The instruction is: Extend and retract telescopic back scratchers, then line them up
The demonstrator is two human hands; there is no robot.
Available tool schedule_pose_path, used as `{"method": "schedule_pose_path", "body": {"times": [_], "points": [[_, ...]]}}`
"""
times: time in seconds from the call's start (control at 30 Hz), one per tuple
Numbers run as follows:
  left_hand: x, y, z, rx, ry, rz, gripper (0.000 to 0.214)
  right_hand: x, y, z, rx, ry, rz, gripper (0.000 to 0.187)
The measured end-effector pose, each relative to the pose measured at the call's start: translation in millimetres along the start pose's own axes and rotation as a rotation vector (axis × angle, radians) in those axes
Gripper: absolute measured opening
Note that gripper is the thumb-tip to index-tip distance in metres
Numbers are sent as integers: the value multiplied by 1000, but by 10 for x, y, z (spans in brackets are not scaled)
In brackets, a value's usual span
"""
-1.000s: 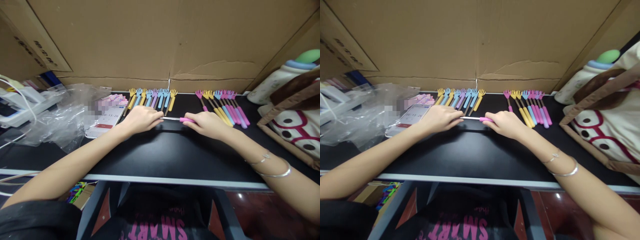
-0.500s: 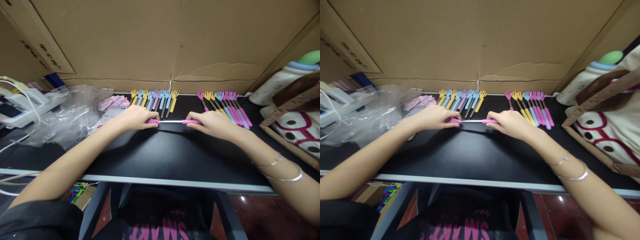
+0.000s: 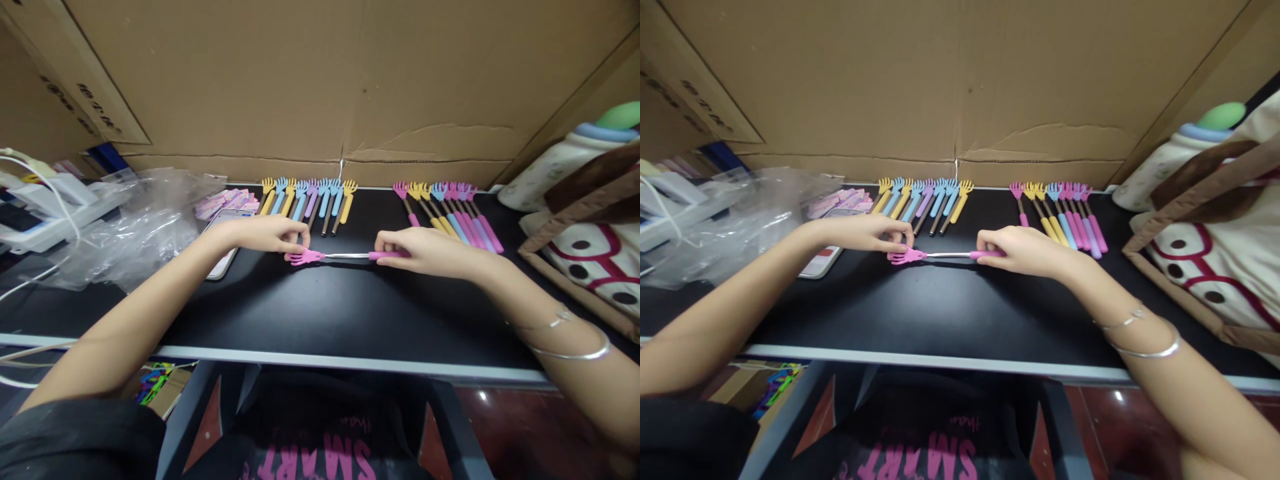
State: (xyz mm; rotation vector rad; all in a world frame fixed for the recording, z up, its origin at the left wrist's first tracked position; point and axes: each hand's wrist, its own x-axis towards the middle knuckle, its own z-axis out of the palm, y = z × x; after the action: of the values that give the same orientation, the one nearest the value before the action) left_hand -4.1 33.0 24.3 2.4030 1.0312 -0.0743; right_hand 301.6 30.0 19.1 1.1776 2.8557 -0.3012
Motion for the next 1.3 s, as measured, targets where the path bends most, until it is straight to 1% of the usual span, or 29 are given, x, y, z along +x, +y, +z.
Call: {"method": "schedule_pose_path", "body": {"times": [0.1,0.2,0.4,0.57,0.67,0.87,1.03,1.3], "points": [[4,-42,0,-50,-30,-13,20,6,-55,21,-10,10,-20,30],[10,-90,-7,-42,-44,-46,21,8,-97,37,-10,11,-20,25],[22,-84,-12,-24,-95,-110,20,24,-111,47,8,-8,-6,24],[10,-60,-7,31,-92,-139,22,39,-102,43,32,-16,-9,26],[3,-81,-4,34,-87,-136,22,39,-82,32,47,-41,-6,28],[-1,-132,-11,31,-92,-132,24,6,4,6,48,-95,18,25],[-16,-100,-26,24,-101,-150,28,-27,69,-25,47,-142,37,25],[-12,-108,-26,169,-76,-200,41,-20,82,-47,38,-176,49,24]]}}
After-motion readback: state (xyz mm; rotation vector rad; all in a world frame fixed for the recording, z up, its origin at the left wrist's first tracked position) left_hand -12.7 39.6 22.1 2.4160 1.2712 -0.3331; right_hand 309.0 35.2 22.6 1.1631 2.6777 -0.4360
